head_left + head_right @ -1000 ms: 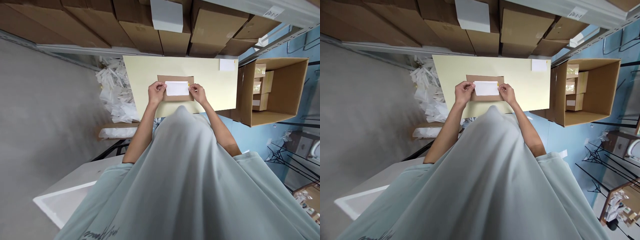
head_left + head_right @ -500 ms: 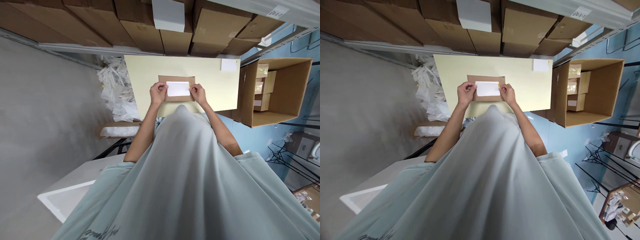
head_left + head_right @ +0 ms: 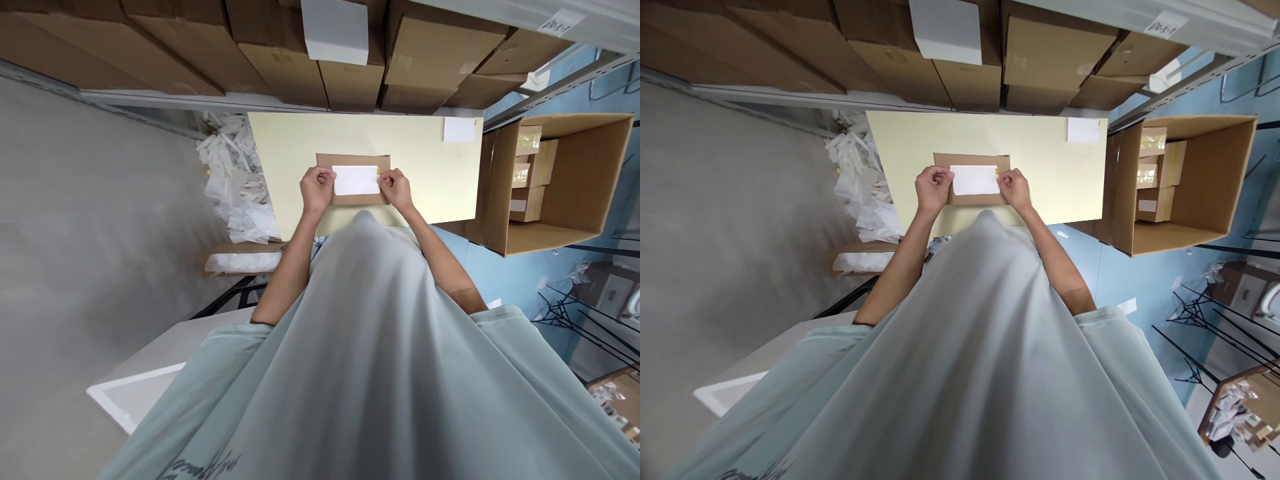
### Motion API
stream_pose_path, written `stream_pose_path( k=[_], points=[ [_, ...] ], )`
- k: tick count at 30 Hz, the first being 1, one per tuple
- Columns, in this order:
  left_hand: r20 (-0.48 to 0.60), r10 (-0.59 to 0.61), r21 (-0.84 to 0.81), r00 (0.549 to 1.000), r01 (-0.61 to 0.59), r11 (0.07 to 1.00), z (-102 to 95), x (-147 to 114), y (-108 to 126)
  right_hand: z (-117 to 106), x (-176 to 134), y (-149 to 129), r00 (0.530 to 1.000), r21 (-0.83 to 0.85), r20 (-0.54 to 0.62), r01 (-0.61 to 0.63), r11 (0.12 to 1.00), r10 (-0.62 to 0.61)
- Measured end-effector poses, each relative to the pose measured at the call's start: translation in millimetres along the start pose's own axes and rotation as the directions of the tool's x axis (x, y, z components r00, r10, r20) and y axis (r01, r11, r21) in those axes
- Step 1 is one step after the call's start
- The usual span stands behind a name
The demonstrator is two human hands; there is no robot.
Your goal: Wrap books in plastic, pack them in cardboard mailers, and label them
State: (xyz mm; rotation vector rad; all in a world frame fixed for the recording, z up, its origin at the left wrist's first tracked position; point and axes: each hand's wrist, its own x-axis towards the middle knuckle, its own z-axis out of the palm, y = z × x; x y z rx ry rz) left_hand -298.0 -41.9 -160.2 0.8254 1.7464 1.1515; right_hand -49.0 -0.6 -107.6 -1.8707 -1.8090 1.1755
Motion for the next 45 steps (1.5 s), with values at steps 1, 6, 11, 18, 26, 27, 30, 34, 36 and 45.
stream_pose_path(
  k=[1, 6, 11, 18, 26, 27, 30, 34, 36, 45],
  points=[
    [0.002, 0.012, 0.02, 1.0, -0.012, 1.0, 0.2, -1.4, 0.6, -0.3, 0.6, -0.3, 1.0, 0.0, 0.008, -0.006, 1.0, 0.006],
    [0.036, 0.074, 0.184, 0.997, -0.08, 0.98, 4.9, -9.4, 5.1, 1.2, 6.2, 0.9, 0.999, -0.04, 0.037, -0.035, 0.999, 0.036],
    [0.023, 0.112, 0.213, 0.993, -0.114, 0.97, 12.1, -12.6, 4.0, 8.1, 12.0, 0.4, 0.998, -0.095, 0.012, -0.059, 0.994, 0.061],
    [-0.022, 0.058, 0.112, 0.998, -0.055, 0.992, 12.1, -3.2, -0.4, 12.1, 20.0, 2.2, 0.99, -0.087, -0.055, -0.131, 0.988, 0.126],
    [-0.01, 0.102, 0.102, 0.995, -0.101, 0.99, 9.0, -3.4, 0.7, 32.4, -3.5, -23.4, 0.987, -0.322, 0.031, 0.159, 0.933, -0.157],
    [-0.013, 0.119, 0.104, 0.993, -0.117, 0.988, 7.6, -6.2, 2.6, 38.3, -10.2, -27.9, 0.975, -0.356, 0.075, 0.224, 0.907, -0.211],
    [0.073, 0.198, 0.178, 0.978, -0.208, 0.962, 6.3, -19.2, 12.9, 54.4, -24.9, -35.1, 0.958, -0.417, 0.135, 0.288, 0.862, -0.255],
    [0.566, 0.259, 0.3, 0.782, -0.489, 0.819, 12.4, -42.4, 27.7, 64.6, -27.9, -31.3, 0.964, -0.456, 0.158, 0.262, 0.851, -0.212],
    [0.726, 0.192, 0.355, 0.66, -0.599, 0.718, 13.1, -49.8, 30.5, 63.8, -27.1, -26.4, 0.964, -0.463, 0.159, 0.262, 0.847, -0.211],
    [0.588, 0.091, 0.632, 0.804, -0.526, 0.569, -18.9, -43.5, 21.2, 49.4, -44.0, -2.2, 0.996, -0.479, -0.088, -0.042, 0.877, 0.0]
  ],
)
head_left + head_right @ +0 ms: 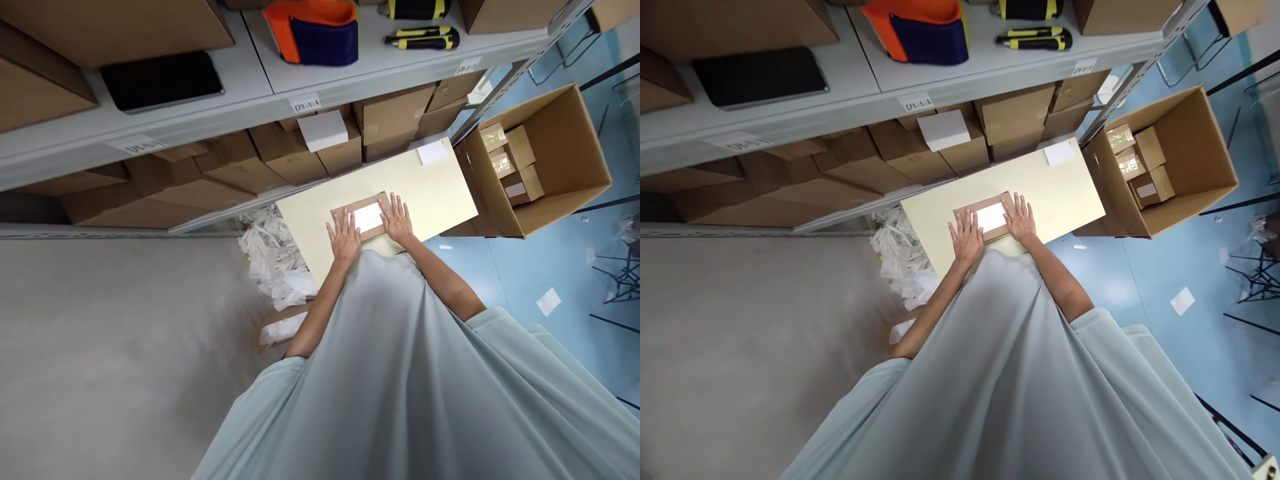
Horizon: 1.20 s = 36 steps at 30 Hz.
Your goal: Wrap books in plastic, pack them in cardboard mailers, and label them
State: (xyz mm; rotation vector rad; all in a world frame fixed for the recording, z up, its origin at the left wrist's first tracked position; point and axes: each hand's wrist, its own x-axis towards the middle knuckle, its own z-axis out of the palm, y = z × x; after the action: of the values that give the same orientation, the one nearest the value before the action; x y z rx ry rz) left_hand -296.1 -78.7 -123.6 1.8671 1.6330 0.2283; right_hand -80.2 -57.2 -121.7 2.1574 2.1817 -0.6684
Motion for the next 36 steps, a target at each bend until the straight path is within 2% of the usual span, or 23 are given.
stream_pose_path(
  k=[2, 5, 7, 9, 12, 14, 16, 19, 22, 26, 29, 32, 36],
  points=[
    [-0.022, -0.053, 0.007, 0.998, 0.053, 0.999, -3.8, -2.8, -4.7, 2.6, -3.1, 0.2, 0.998, 0.056, 0.009, -0.059, 0.997, 0.059],
    [-0.031, -0.153, -0.03, 0.988, 0.152, 0.988, -9.8, -8.0, -11.0, 3.4, -10.1, 6.1, 0.979, 0.249, 0.019, -0.2, 0.948, 0.202],
    [-0.032, -0.249, -0.131, 0.968, 0.243, 0.961, -12.4, -14.0, -15.8, 1.9, -19.5, 15.9, 0.957, 0.391, 0.026, -0.277, 0.878, 0.29],
    [-0.017, -0.376, -0.299, 0.927, 0.354, 0.886, -12.4, -23.0, -20.4, 1.2, -32.9, 26.8, 0.936, 0.54, 0.07, -0.326, 0.776, 0.345],
    [0.061, -0.505, -0.479, 0.861, 0.469, 0.742, -8.1, -39.9, -23.5, 3.6, -53.6, 36.7, 0.921, 0.68, 0.193, -0.375, 0.63, 0.339],
    [0.088, -0.524, -0.519, 0.847, 0.488, 0.702, -5.0, -48.6, -20.9, 5.2, -62.9, 38.6, 0.92, 0.694, 0.252, -0.387, 0.607, 0.299],
    [0.067, -0.525, -0.56, 0.849, 0.467, 0.684, -3.4, -50.8, -14.0, 3.5, -67.5, 40.4, 0.924, 0.715, 0.274, -0.381, 0.586, 0.267],
    [-0.012, -0.484, -0.61, 0.875, 0.377, 0.697, -3.1, -38.5, 5.2, -8.5, -71.7, 50.5, 0.933, 0.757, 0.233, -0.35, 0.551, 0.273],
    [-0.058, -0.401, -0.638, 0.914, 0.275, 0.719, -0.5, -14.3, 35.9, -28.4, -84.3, 71.0, 0.925, 0.808, 0.134, -0.309, 0.502, 0.355],
    [-0.063, -0.312, -0.634, 0.948, 0.203, 0.746, 13.4, 14.1, 86.5, -52.8, -114.7, 104.6, 0.87, 0.86, -0.003, -0.249, 0.445, 0.493],
    [-0.038, -0.271, -0.606, 0.962, 0.193, 0.771, 31.3, 25.8, 120.0, -65.4, -133.0, 132.9, 0.825, 0.874, -0.059, -0.23, 0.429, 0.562],
    [-0.007, -0.268, -0.556, 0.963, 0.219, 0.802, 51.8, 33.0, 143.8, -74.5, -137.1, 162.8, 0.819, 0.849, -0.057, -0.261, 0.459, 0.57],
    [-0.017, -0.348, -0.446, 0.937, 0.304, 0.841, 72.1, 48.9, 161.8, -81.9, -112.4, 199.4, 0.872, 0.806, 0.038, -0.315, 0.501, 0.488]
  ],
)
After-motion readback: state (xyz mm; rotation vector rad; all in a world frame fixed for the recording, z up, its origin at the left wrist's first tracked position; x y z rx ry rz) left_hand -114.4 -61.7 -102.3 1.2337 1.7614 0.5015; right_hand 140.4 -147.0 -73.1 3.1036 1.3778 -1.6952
